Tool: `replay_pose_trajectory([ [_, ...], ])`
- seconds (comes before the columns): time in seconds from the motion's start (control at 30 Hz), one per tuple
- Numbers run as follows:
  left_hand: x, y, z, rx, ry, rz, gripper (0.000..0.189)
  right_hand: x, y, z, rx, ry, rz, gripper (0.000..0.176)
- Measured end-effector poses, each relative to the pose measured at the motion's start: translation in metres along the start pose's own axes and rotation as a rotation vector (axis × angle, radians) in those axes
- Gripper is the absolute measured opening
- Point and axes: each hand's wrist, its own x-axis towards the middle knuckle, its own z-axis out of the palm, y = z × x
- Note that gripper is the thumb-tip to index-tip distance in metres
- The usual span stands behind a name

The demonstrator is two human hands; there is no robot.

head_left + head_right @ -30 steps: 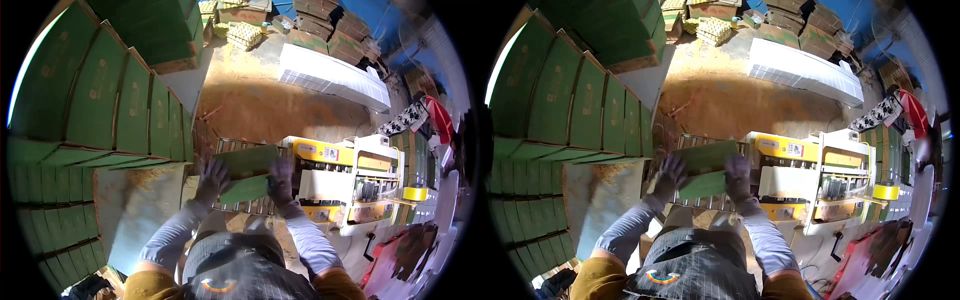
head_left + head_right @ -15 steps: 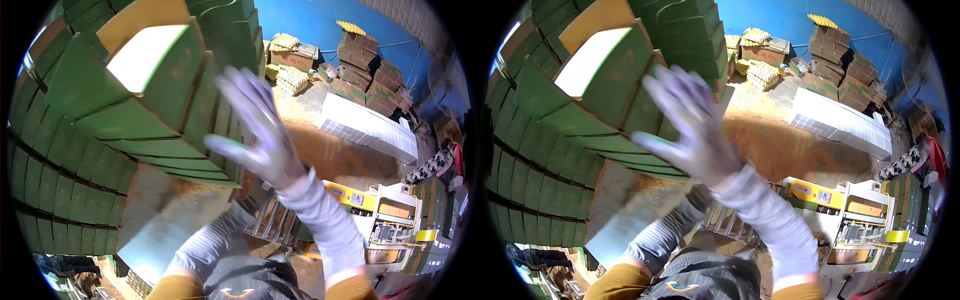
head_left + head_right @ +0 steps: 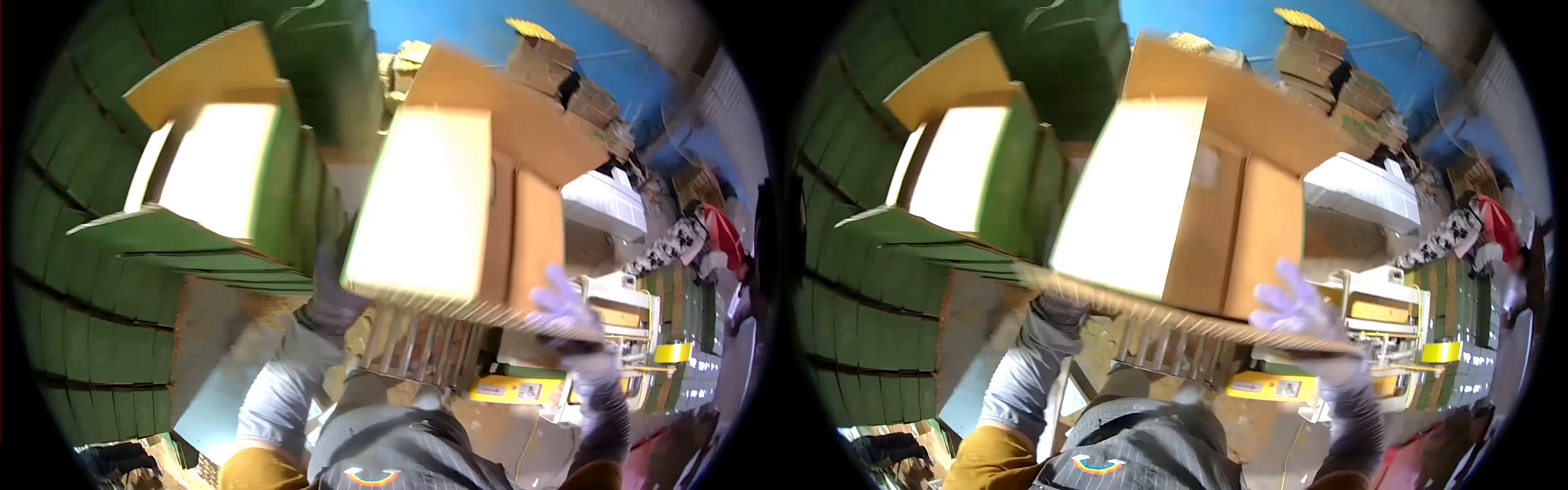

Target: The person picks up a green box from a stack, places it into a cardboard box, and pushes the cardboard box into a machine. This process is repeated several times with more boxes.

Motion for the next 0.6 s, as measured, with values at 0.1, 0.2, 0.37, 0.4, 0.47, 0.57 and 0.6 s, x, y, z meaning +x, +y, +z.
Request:
replay_pose_trajectory([
  [0.1, -0.018, -0.047, -0.046, 0.081, 0.230, -0.348, 0.054, -0.030, 0.090, -0.008, 0.089, -0.019, 0.228, 0.055],
  [0.2, -0.085, -0.114, -0.108, 0.530, 0.368, -0.333, 0.048, -0.036, 0.246, -0.001, -0.838, -0.360, 0.075, 0.047],
  [0.37, -0.132, -0.136, -0.122, 1.766, 0.130, -0.299, 0.032, -0.072, 0.343, 0.045, -0.894, -0.433, 0.230, 0.056],
  [0.4, -0.132, -0.131, -0.121, 2.029, -0.448, -0.402, 0.029, -0.066, 0.356, 0.053, -0.657, -0.125, 0.197, 0.063],
  [0.47, -0.103, -0.129, -0.105, 2.072, -0.449, -0.403, 0.027, -0.050, 0.354, 0.073, -0.403, 0.179, 0.176, 0.070],
  [0.57, -0.067, -0.121, -0.117, 2.090, -0.257, -0.215, 0.034, 0.017, 0.326, 0.063, 0.048, 0.760, 0.349, 0.085],
  [0.6, -0.058, -0.117, -0.122, 2.118, -0.134, -0.229, 0.038, 0.029, 0.337, 0.062, -0.271, 0.842, 0.271, 0.081],
])
